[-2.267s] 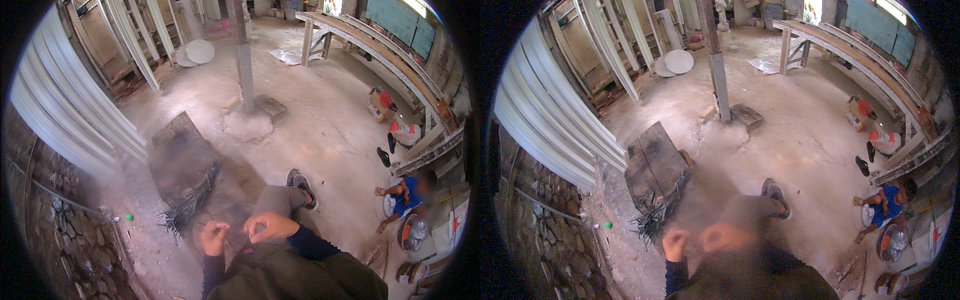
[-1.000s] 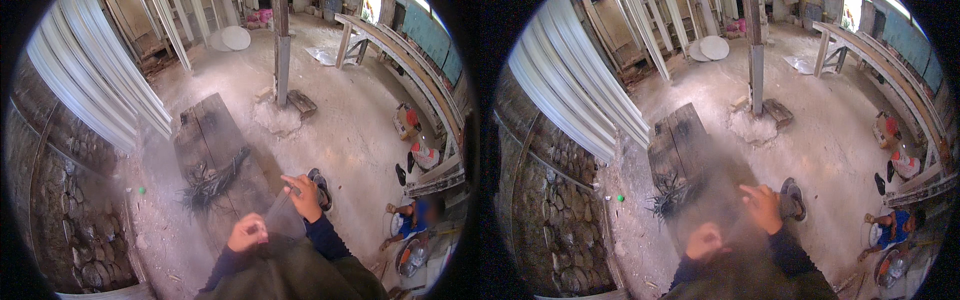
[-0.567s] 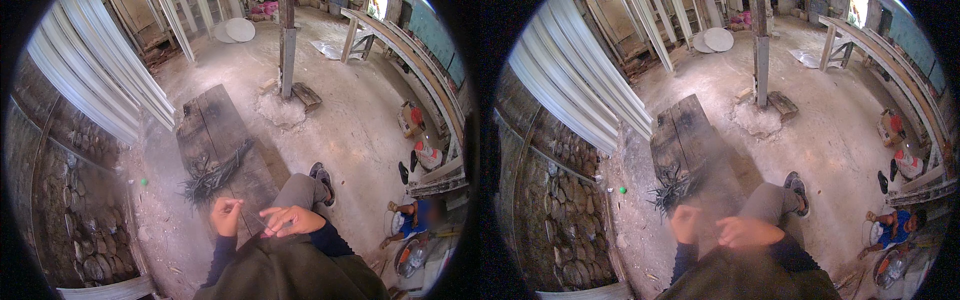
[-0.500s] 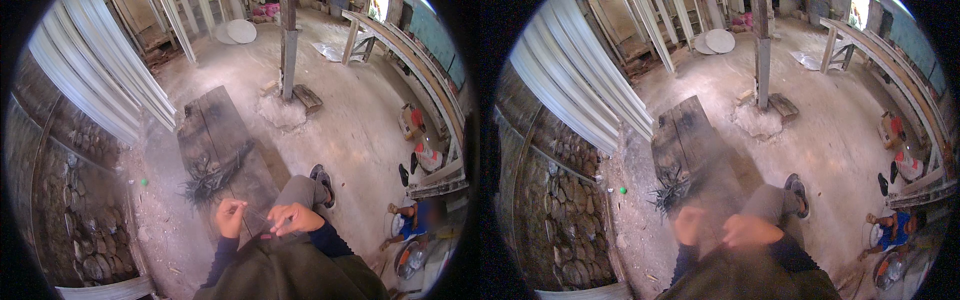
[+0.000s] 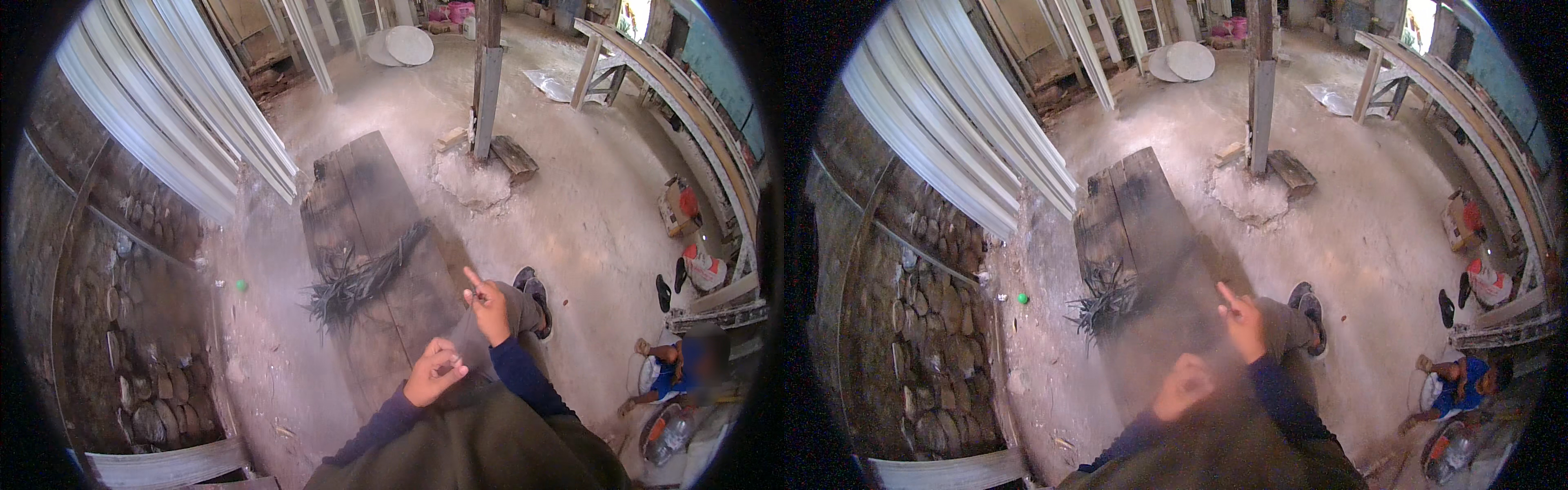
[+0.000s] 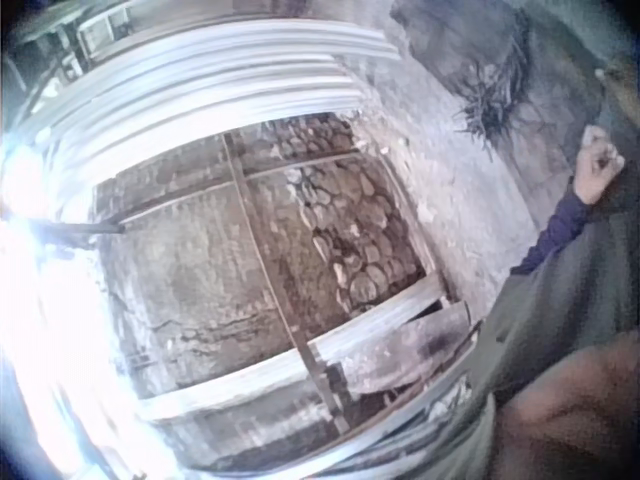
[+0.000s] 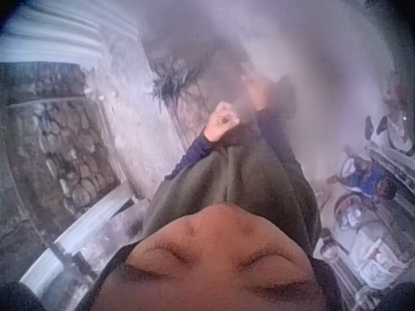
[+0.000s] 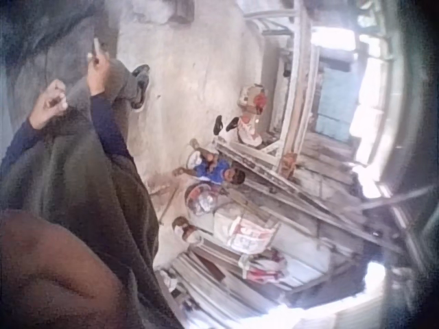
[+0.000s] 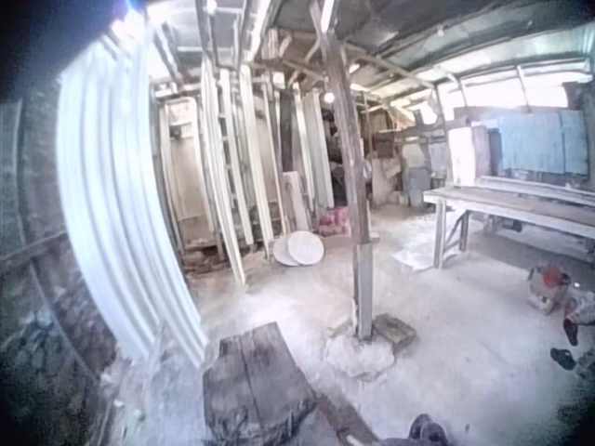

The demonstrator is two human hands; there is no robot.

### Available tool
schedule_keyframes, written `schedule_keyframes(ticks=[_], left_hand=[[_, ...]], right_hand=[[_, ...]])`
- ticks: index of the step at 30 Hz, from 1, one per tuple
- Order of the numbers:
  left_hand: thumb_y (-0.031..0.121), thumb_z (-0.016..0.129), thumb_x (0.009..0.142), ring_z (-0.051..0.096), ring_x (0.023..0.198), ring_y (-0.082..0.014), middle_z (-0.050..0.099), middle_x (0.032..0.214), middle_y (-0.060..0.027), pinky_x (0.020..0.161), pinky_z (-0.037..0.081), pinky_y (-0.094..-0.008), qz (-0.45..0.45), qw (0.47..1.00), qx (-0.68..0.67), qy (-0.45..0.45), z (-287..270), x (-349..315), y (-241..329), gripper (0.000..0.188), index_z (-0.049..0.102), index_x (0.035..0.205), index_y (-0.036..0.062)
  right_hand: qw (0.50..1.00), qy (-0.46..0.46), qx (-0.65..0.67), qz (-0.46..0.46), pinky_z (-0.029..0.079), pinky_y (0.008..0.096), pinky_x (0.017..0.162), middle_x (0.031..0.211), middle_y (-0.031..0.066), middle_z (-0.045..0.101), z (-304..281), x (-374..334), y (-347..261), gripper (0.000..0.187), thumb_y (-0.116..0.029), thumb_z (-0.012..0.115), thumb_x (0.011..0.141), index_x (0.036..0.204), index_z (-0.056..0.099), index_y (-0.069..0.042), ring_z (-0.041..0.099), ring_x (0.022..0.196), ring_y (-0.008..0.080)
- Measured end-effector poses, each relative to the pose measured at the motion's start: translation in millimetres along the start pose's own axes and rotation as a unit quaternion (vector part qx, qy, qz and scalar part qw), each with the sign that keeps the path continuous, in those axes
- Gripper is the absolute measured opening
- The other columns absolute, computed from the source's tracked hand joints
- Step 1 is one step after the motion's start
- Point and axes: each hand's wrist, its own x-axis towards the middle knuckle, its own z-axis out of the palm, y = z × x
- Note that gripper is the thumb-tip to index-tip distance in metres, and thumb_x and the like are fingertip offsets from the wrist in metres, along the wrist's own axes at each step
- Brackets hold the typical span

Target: The person uses a scraper to clean a long white mold on a workbench, then picks up a bundle of thin metal strips and sits on the floor to separate and straighten them by hand.

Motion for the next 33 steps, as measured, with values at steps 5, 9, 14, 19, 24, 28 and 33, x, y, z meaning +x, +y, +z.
schedule_keyframes(ticks=[5,9,14,19,24,28,33], left_hand=[[0.009,0.057,0.077,0.048,0.077,-0.0097,0.046,0.097,-0.0051,0.058,0.042,-0.0204,-0.090,0.981,-0.141,0.099,-33,-24,-27,0.010,0.055,0.081,0.0002],[0.014,0.059,0.077,0.048,0.051,-0.0062,0.052,0.068,0.0014,0.045,0.037,-0.0178,-0.270,0.920,-0.094,0.269,-80,-45,-59,0.011,0.058,0.086,0.0071],[0.019,0.058,0.077,0.046,0.047,-0.0069,0.052,0.065,0.0017,0.043,0.036,-0.0185,-0.252,0.879,-0.114,0.389,-102,-58,-113,0.012,0.057,0.082,0.0074],[0.021,0.060,0.077,0.046,0.047,-0.0076,0.053,0.065,0.0020,0.043,0.037,-0.0199,-0.285,0.864,-0.112,0.399,-96,-61,-127,0.014,0.057,0.078,0.0079],[0.019,0.058,0.077,0.050,0.052,-0.0091,0.056,0.070,0.0004,0.046,0.041,-0.0230,-0.334,0.888,-0.076,0.306,-100,-69,-152,0.012,0.059,0.083,0.0079],[0.017,0.058,0.075,0.056,0.064,-0.0130,0.060,0.079,-0.0041,0.057,0.045,-0.0255,-0.301,0.907,0.160,0.246,-89,-63,-193,0.022,0.058,0.094,0.0051],[0.015,0.058,0.072,0.056,0.082,-0.0254,0.058,0.091,-0.0147,0.074,0.043,-0.0329,-0.263,0.879,0.298,0.262,-98,-54,-219,0.033,0.055,0.103,0.0055]], right_hand=[[0.985,-0.166,-0.018,-0.034,0.040,0.0281,0.067,0.078,0.0079,0.055,9,-6,27,0.015,-0.018,0.058,0.074,0.086,0.063,-0.011,0.051,0.070,0.0192],[0.962,-0.217,-0.129,-0.105,0.040,0.0297,0.066,0.074,0.0054,0.055,7,-30,5,0.014,-0.021,0.059,0.073,0.076,0.063,-0.008,0.052,0.076,0.0199],[0.880,-0.298,-0.196,-0.312,0.038,0.0331,0.071,0.069,0.0016,0.055,45,-84,-33,0.010,-0.022,0.056,0.074,0.072,0.062,-0.014,0.053,0.072,0.0186],[0.862,-0.357,-0.193,-0.303,0.037,0.0363,0.070,0.069,0.0010,0.055,42,-78,-31,0.013,-0.022,0.050,0.076,0.073,0.063,-0.018,0.053,0.072,0.0192],[0.858,-0.368,-0.307,-0.182,0.036,0.0382,0.072,0.078,0.0012,0.058,37,-4,36,0.018,-0.030,0.051,0.076,0.079,0.064,-0.017,0.054,0.078,0.0223],[0.851,-0.353,-0.357,-0.155,0.035,0.0426,0.081,0.079,0.0092,0.060,61,18,87,0.028,-0.037,0.054,0.072,0.091,0.061,-0.017,0.056,0.082,0.0248],[0.878,-0.395,-0.266,-0.043,0.039,0.0393,0.077,0.092,0.0120,0.055,92,58,80,0.030,-0.033,0.056,0.073,0.096,0.059,-0.014,0.053,0.088,0.0279]])
